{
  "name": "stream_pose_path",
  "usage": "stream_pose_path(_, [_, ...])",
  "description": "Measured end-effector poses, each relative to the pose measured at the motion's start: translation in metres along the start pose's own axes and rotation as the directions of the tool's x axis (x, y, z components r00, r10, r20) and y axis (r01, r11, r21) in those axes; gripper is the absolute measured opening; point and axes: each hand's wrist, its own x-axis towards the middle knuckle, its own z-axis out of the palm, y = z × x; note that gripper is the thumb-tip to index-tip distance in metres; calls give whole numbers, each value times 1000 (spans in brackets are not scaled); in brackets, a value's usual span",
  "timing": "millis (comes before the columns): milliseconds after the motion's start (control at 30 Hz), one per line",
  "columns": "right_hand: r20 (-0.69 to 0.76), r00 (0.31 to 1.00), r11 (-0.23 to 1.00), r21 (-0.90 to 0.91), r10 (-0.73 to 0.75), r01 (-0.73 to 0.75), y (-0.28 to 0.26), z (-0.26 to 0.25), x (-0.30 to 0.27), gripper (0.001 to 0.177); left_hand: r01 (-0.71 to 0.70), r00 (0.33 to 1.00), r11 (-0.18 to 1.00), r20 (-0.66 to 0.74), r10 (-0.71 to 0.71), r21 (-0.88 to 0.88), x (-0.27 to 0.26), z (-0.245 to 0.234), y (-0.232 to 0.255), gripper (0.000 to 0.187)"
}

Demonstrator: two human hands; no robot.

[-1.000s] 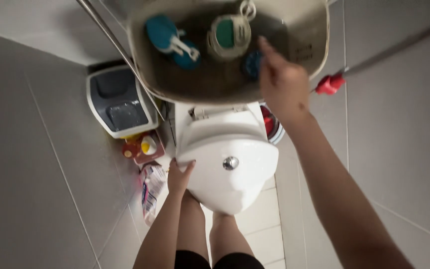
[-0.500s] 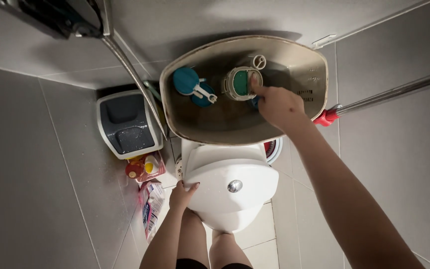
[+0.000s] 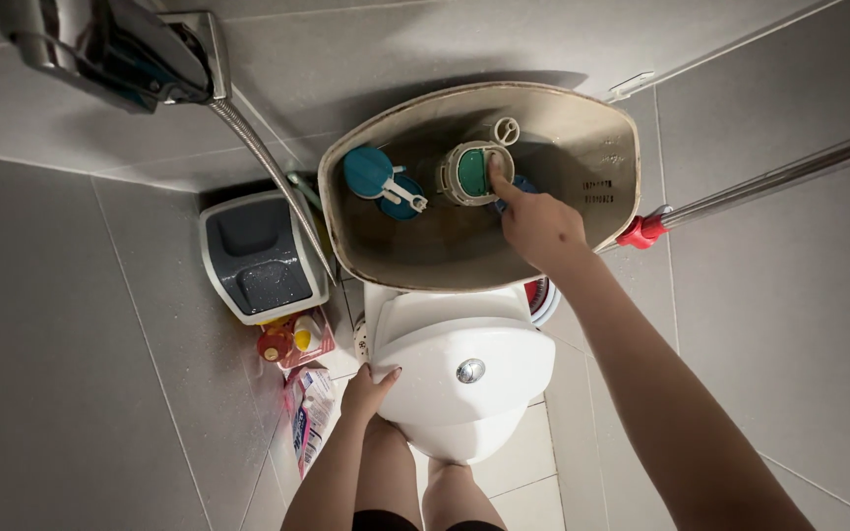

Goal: The person cleans a toilet in a tiled bathroom. They open the toilet lid and tank, rearrange cleaning supplies in a pink basket, then use a handheld bidet sprayer to rinse the bowl, seat, and tank interior. They close the lid and tank, and return the sprayer to its wall mount.

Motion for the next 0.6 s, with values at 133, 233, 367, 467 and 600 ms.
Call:
stream_pose_path(133, [-42, 999, 998, 66, 1, 2, -1, 3, -8, 79, 25, 1000, 1000, 16, -25, 14, -1, 0, -1, 88])
stream_pose_path(233, [-14, 1000, 999, 42, 13, -12, 0, 4, -11, 82, 7, 1000, 1000, 9, -7, 2, 0, 1, -2, 89])
stream_pose_path(367, [-6, 1000, 998, 56, 15, -15, -4, 4, -21, 81, 2, 1000, 1000, 2, -2, 8, -3, -1, 0, 89])
stream_pose_path(467, [-1, 1000, 998, 53, 13, -13, -11, 0, -30, 81, 3, 1000, 1000, 3, -3, 31, -1, 1, -2, 90])
stream_pose_path(600, [35, 999, 999, 41, -36, 35, -23, -9, -39, 81, 1, 1000, 999, 4, -1, 38, 4, 5, -8, 95])
